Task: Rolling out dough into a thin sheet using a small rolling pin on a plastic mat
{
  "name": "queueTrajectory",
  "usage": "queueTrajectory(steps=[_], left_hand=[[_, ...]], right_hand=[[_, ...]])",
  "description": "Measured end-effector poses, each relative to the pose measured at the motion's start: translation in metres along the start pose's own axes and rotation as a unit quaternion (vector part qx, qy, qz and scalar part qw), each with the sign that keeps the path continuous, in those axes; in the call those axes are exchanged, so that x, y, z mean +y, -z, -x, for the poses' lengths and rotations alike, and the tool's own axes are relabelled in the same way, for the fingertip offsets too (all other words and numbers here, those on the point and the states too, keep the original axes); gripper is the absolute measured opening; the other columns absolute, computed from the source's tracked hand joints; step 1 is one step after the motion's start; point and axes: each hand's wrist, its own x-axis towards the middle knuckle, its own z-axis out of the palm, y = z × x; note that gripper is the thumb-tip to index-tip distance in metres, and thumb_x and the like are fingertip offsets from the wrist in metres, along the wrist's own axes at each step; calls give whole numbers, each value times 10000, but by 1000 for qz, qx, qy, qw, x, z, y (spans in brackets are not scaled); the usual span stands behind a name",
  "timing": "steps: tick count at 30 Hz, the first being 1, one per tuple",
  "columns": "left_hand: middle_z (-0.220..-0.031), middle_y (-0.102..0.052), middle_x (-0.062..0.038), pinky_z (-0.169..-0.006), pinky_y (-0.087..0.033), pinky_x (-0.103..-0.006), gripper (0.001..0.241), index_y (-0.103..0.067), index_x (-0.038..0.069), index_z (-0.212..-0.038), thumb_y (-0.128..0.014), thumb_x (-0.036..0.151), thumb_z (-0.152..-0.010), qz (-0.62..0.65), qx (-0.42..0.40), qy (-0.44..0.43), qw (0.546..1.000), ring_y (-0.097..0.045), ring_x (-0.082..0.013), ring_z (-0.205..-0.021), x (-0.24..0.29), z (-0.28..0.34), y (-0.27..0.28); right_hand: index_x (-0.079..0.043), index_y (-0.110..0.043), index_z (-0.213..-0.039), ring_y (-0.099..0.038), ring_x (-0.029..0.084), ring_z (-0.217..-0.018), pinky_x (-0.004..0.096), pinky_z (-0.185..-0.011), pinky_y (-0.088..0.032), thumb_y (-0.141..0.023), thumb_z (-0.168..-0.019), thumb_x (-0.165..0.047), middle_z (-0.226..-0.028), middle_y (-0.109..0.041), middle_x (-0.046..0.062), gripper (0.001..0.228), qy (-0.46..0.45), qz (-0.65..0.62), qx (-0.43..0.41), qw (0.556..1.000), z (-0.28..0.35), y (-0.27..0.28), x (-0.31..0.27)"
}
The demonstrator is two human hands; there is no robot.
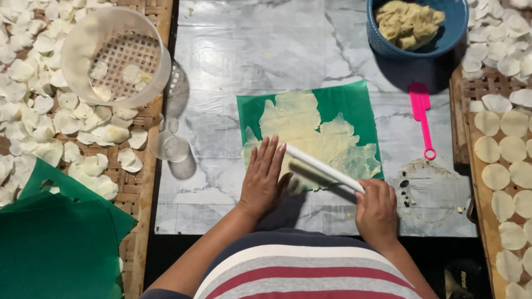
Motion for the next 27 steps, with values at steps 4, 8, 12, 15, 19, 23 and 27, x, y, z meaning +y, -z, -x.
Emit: queueTrajectory(steps=[4, 8, 12, 15, 19, 23, 27], left_hand=[[-1703, -188, -202, -1248, -75, -587, 808, -245, 87, -1638, -501, 521, -1005, -21, -186, 119, 975, -128, -387, -1578, -15, 1, -22], [-1700, -250, -115, -1263, -26, -601, 835, -257, 180, -1635, -373, 674, -972, -28, -318, 139, 937, -162, -310, -1587, -37, -3, -25], [-1685, -286, -124, -1262, -43, -604, 822, -279, 179, -1628, -395, 659, -971, -8, -310, 134, 941, -191, -316, -1581, -44, -1, -24], [-1695, -266, -102, -1260, -49, -601, 818, -256, 192, -1633, -370, 666, -977, -14, -296, 134, 946, -179, -294, -1583, -47, -1, -31], [-1699, -250, -102, -1261, -53, -611, 823, -256, 193, -1631, -374, 672, -973, -15, -291, 137, 947, -175, -301, -1582, -48, 3, -35], [-1698, -238, -127, -1245, -66, -642, 866, -246, 174, -1634, -397, 691, -956, -34, -308, 146, 939, -180, -335, -1575, -43, 1, -35], [-1710, -172, -139, -1228, -111, -645, 903, -209, 158, -1637, -298, 748, -960, -19, -445, 194, 874, -115, -355, -1582, -41, -26, -12]], right_hand=[[-30, -643, -1151, -602, 390, -978, 488, -871, -486, -684, -939, -116, -1079, -561, 112, 232, -91, -13, 40, 995, -19, -11, -6], [-16, -669, -1190, -633, 436, -984, 520, -846, -515, -771, -836, -104, -1079, -590, 171, 378, -135, 7, 11, 991, -26, -35, -13], [-22, -671, -1196, -641, 436, -973, 525, -829, -530, -772, -831, -97, -1082, -601, 167, 386, -151, 33, -9, 988, -26, -40, -17], [-45, -674, -1191, -636, 441, -1004, 523, -855, -531, -774, -846, -121, -1084, -599, 165, 367, -186, 23, -31, 982, -32, -43, -10], [-21, -662, -1190, -629, 488, -1008, 554, -863, -522, -750, -877, -102, -1072, -604, 200, 335, -223, -10, -52, 973, -35, -45, 1], [-21, -615, -1248, -603, 480, -1051, 538, -899, -497, -698, -966, -87, -1133, -553, 183, 301, -257, -27, 3, 966, -38, -36, 15], [-15, -614, -1231, -587, 480, -1087, 553, -954, -490, -711, -963, -62, -1145, -538, 192, 289, -272, -1, 47, 961, -35, -24, 35]])
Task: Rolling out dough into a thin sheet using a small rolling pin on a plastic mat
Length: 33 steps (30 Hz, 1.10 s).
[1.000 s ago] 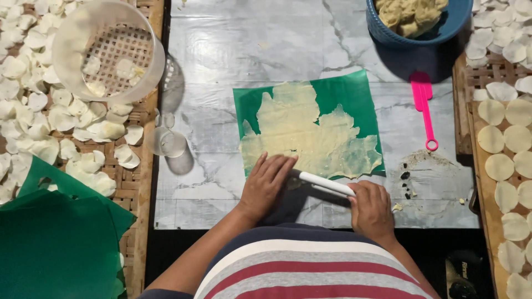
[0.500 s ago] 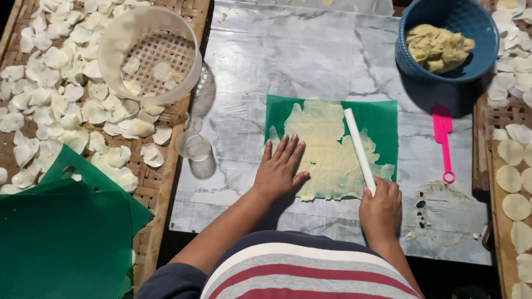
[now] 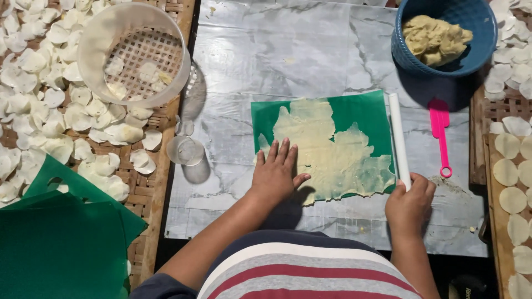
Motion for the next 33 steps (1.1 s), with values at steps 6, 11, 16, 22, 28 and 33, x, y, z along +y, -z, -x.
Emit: queueTrajectory(steps=[6, 11, 16, 22, 28, 33], left_hand=[[-1687, -231, 7, -1238, 3, -616, 971, -402, 266, -1550, -826, 491, -706, -42, 118, -200, 972, -132, -224, -1564, -32, -9, 26], [-1657, -362, -41, -1235, -160, -521, 793, -470, 214, -1545, -497, 688, -909, -24, 241, -184, 953, -270, -253, -1551, -40, 3, -9], [-1682, -191, -212, -1196, -121, -640, 877, -296, 138, -1611, -443, 680, -937, 29, 125, 34, 991, -126, -416, -1559, 20, 30, -13], [-1198, -577, -116, -784, -558, -483, 484, -625, 177, -1233, -468, 558, -980, -3, 167, 13, 986, -590, -370, -1095, -11, 16, -11], [-1566, -413, -130, -1173, -303, -530, 463, -481, 156, -1465, -472, 333, -1038, -17, 379, -115, 918, -369, -355, -1473, -20, -13, -6], [-1684, -313, -99, -1268, -168, -485, 601, -366, 150, -1607, -355, 382, -1053, -23, 261, -76, 962, -239, -316, -1564, -12, -16, -37]], right_hand=[[23, -550, -1280, -621, 504, -884, 598, -756, -494, -618, -1022, -55, -1240, -536, 265, 279, -65, 24, -65, 995, -2, 28, -15], [113, -529, -1244, -540, 415, -959, 496, -850, -470, -589, -968, 105, -1176, -485, 271, 283, 35, -93, 0, 995, -1, 21, -15], [96, -551, -1237, -547, 447, -1025, 498, -926, -459, -613, -979, 91, -1138, -512, 242, 265, 102, -135, 21, 985, -10, 22, -23], [-90, -670, -1311, -585, 389, -1079, 504, -977, -457, -668, -950, -56, -1121, -553, 117, 363, 220, -72, -41, 972, -18, 7, -32], [-326, -647, -1391, -609, 267, -1063, 489, -1080, -391, -647, -868, -172, -1092, -579, 22, 546, 318, 21, -117, 941, 18, -2, -50], [-80, -483, -1539, -401, 376, -1480, 739, -1162, -57, -491, -1059, -318, -1584, -454, 216, 536, 294, 16, -117, 949, 43, -18, -78]])
